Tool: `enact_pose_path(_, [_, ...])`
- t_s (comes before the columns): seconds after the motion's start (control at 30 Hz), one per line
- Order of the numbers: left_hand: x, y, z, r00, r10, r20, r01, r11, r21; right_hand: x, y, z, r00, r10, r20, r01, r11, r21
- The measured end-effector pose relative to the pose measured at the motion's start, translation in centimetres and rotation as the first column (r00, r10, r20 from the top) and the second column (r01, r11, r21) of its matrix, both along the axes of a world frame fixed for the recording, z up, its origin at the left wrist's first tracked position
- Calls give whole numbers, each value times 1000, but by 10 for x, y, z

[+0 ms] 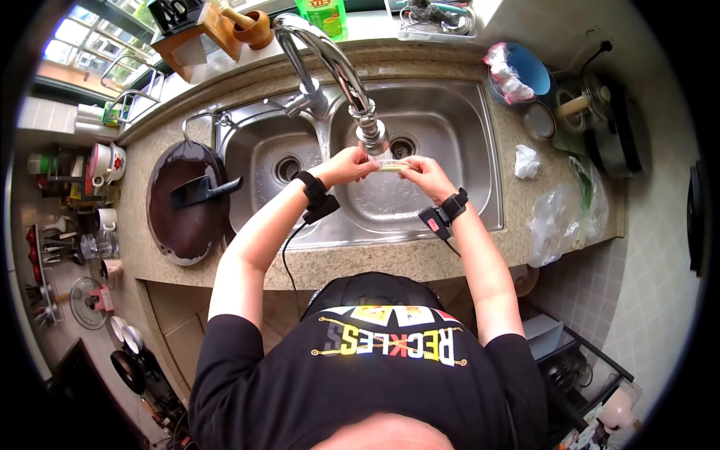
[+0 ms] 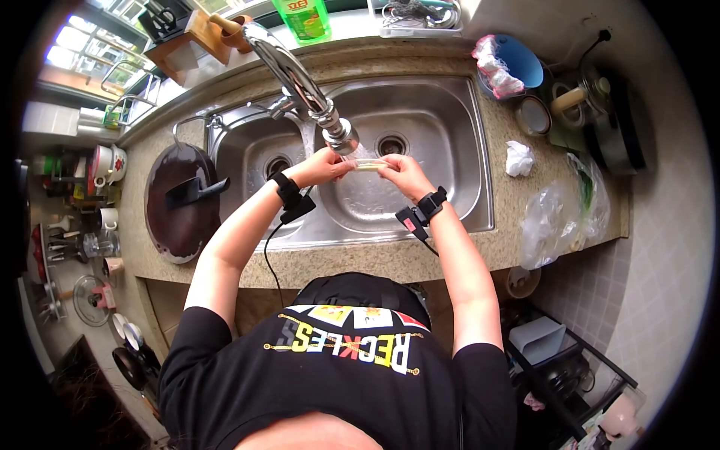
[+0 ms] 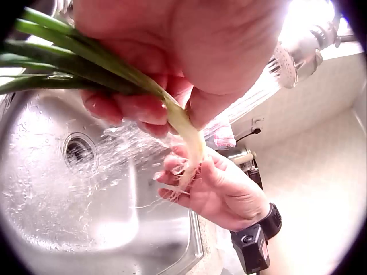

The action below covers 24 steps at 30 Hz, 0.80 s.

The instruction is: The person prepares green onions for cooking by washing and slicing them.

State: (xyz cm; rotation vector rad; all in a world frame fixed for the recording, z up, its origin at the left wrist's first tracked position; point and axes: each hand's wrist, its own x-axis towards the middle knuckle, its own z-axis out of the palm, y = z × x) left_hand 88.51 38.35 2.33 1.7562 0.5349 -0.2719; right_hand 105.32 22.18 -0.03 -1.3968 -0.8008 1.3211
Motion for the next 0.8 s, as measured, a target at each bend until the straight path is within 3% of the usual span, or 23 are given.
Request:
enact_pose_path(0.07, [1, -9, 13, 993, 65, 101, -67, 997, 24, -4, 1, 5, 995, -58, 77, 54, 997, 51])
enact_pose_path(0.13, [6, -7, -8, 984, -6, 176, -2, 999, 46, -4, 5, 8, 981, -118, 155, 103, 989, 103])
enact_pose_path(0.2, [10, -14, -7, 955, 87, 285, -94, 996, 10, -2, 11, 8, 829, -52, 557, -71, 978, 197])
enact_pose_path(0.23, [12, -16, 1, 963, 66, 262, -78, 996, 34, -8, 16, 7, 934, -46, 354, -6, 989, 145])
enact_pose_path(0.33, [15, -20, 8, 968, 140, 208, -164, 981, 104, -11, 23, -2, 965, -109, 237, 99, 994, 52])
enact_pose_path(0.4, [11, -19, 5, 967, 165, 194, -184, 979, 84, -9, 21, -4, 953, -112, 281, 99, 993, 58])
enact_pose_path(0.47, [6, -19, 9, 899, 66, 433, -246, 894, 375, 2, 16, -18, 935, -112, 337, 120, 993, -6])
enact_pose_path(0.5, [4, -16, 15, 969, 133, 210, -192, 936, 295, 10, 11, -21, 981, -70, 182, 78, 996, -37])
enact_pose_path(0.53, [2, -17, 15, 969, 131, 209, -191, 936, 296, 14, 6, -21, 993, -70, 95, 73, 997, -35])
enact_pose_path(0.6, [-2, -19, 12, 965, 60, 255, -152, 921, 359, 15, 2, -22, 989, -31, 145, 44, 995, -90])
enact_pose_path(0.63, [-2, -19, 10, 983, 79, 164, -127, 942, 311, 16, 0, -21, 989, -32, 144, 46, 995, -92])
enact_pose_path(0.73, [-4, -17, 12, 989, 96, 111, -130, 929, 348, 22, -8, -26, 987, -35, 159, 50, 995, -91])
enact_pose_path(0.8, [-4, -20, 20, 976, 120, 183, -176, 927, 332, 29, -13, -40, 969, 63, 239, -29, 989, -145])
